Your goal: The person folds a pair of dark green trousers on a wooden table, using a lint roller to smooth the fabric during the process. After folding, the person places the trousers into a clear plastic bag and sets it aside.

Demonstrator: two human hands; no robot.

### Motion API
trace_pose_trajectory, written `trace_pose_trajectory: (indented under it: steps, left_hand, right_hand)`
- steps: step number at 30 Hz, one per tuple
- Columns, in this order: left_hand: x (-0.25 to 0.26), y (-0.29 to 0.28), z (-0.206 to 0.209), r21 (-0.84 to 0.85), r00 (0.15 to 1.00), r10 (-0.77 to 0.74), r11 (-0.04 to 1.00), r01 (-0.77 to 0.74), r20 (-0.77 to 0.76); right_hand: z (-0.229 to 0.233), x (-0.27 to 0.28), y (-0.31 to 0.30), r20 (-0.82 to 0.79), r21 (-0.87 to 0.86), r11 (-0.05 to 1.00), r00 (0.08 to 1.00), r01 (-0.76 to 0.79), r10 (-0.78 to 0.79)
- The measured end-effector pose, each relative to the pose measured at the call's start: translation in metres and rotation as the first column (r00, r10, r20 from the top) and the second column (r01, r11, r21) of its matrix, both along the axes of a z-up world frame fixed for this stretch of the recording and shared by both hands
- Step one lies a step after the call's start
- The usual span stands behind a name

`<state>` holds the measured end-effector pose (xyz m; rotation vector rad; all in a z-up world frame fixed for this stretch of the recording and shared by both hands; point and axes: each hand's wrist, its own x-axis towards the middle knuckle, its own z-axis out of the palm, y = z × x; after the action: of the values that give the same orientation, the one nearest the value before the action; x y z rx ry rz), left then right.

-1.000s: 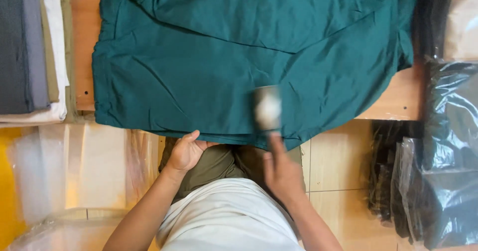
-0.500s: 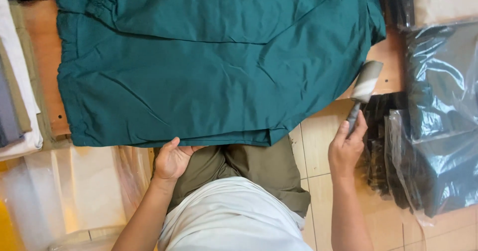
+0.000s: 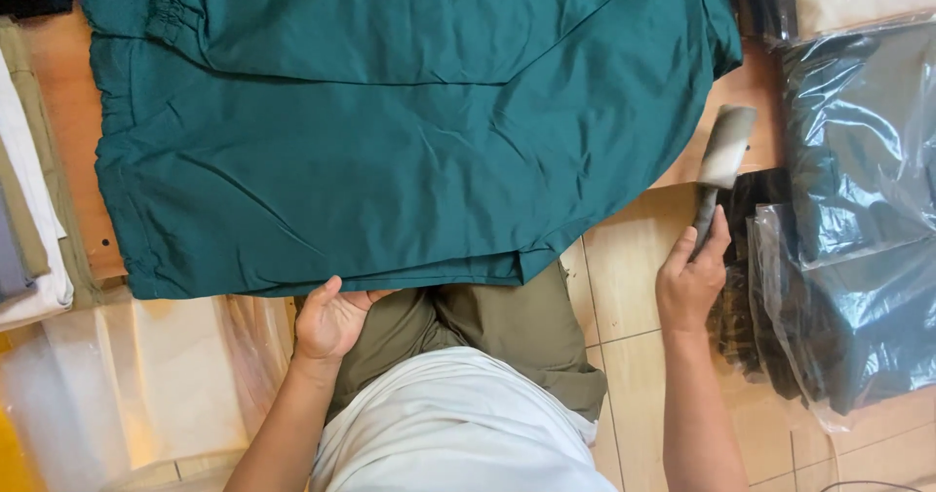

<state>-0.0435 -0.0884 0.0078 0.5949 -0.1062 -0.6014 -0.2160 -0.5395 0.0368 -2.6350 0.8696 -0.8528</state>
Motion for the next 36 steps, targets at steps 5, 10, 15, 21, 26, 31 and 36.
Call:
trace_pose_trajectory:
  steps: [5,10,15,21,26,31,36]
  left_hand:
    - [-0.007,0.007,-0.029,0.007,1.000,0.026,1.000,-0.026,-0.008]
    - [-0.003,0.004,-0.016,0.019,1.000,0.018,1.000,-0.018,0.010]
    - [-0.002,0.009,-0.031,0.036,1.000,0.030,0.999,-0.029,-0.002]
    - [-0.004,0.011,-0.048,0.015,0.999,0.044,0.999,-0.044,-0.022]
    - [-0.001,0.005,-0.025,0.011,0.999,0.041,0.999,-0.040,-0.027]
    - [-0.002,0.006,-0.038,-0.005,0.996,0.057,0.998,-0.058,-0.069]
    - [-0.001,0.009,-0.042,-0.067,0.996,0.049,0.996,-0.054,-0.071]
  right_hand:
    - [-0.022,0.001,0.049,-0.158,0.049,0.963,0.950,-0.264,0.269]
    - [-0.021,0.017,0.044,-0.239,-0.164,0.878,0.882,-0.449,0.407]
    - [0.015,0.043,-0.006,-0.046,-0.116,0.993,0.999,-0.014,0.009]
    - [0.016,0.072,0.016,-0.275,-0.379,0.854,0.924,-0.357,0.264]
    - [0.029,0.092,-0.032,-0.157,-0.465,0.875,0.985,-0.134,0.068]
    - [0.035,0.092,0.008,-0.155,-0.303,0.953,0.985,0.023,-0.072]
    - [0.057,0.104,0.142,-0.245,0.338,0.918,0.923,-0.205,0.296]
